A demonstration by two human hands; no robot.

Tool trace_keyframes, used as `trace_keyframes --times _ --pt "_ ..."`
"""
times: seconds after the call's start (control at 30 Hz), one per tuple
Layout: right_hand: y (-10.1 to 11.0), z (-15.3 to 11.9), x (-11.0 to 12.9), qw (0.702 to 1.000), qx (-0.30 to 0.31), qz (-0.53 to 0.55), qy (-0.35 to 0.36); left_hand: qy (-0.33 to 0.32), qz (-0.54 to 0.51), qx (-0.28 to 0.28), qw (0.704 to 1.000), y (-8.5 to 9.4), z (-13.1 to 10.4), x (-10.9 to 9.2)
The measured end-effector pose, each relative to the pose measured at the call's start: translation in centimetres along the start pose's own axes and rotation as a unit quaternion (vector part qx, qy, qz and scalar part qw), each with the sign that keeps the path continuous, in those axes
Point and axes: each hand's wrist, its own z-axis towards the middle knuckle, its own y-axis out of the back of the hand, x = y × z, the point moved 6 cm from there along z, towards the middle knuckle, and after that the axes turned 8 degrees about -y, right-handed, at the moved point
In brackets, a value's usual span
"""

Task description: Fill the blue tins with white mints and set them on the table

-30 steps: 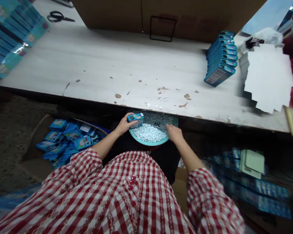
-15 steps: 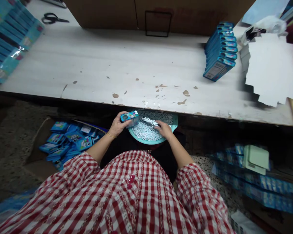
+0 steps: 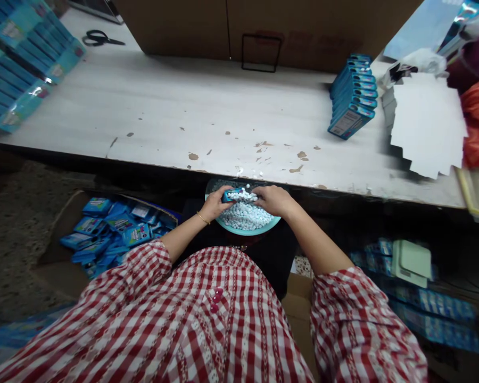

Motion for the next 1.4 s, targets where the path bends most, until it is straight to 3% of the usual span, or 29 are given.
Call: trace_keyframes --times 0.27,0.33,0.43,0.53,0.63,0.77,0.9,1.0,1.23,1.4 --pt "1.6 -0.3 4.5 0.982 0.000 -0.187 -0.014 -0.012 0.007 0.013 1.000 -0.5 -0.1 -0.3" --pt "2.1 -1.0 4.1 0.981 -0.011 -0.191 -0.019 -0.007 -0.004 -0.001 1.000 -0.3 -0.2 0.1" --pt "2.0 -2.0 1.1 0.985 -0.027 -0.165 -0.045 -0.001 -0.040 -0.031 0.999 0.4 -0.4 1.1" --pt "-1.0 -1.9 -3.7 0.984 0.000 -0.144 -0.103 0.017 -0.085 -0.059 0.994 1.3 -0.7 2.5" --pt "-6.3 -0.2 -6.4 0.983 0.033 -0.111 -0.143 0.055 -0.129 -0.085 0.986 1.6 -0.9 4.1" --pt "-12.3 3.6 -4.8 0.990 0.021 0.003 -0.141 0.099 -0.175 -0.085 0.976 -0.1 -0.7 5.2" --pt "-14.6 6.1 -2.9 0.989 0.000 0.057 -0.135 0.124 -0.223 -0.086 0.963 -1.8 -0.4 4.8" --pt "-14.7 6.3 -3.4 0.988 -0.007 0.091 -0.122 0.105 -0.233 -0.084 0.963 -1.1 -0.6 3.7" --pt "-12.0 4.2 -6.0 0.970 -0.066 0.227 -0.051 0.053 -0.149 -0.122 0.980 4.1 -2.7 2.8" --pt "-7.4 1.9 -6.3 0.970 -0.078 0.231 -0.001 0.035 -0.107 -0.115 0.987 3.7 -2.3 2.9"
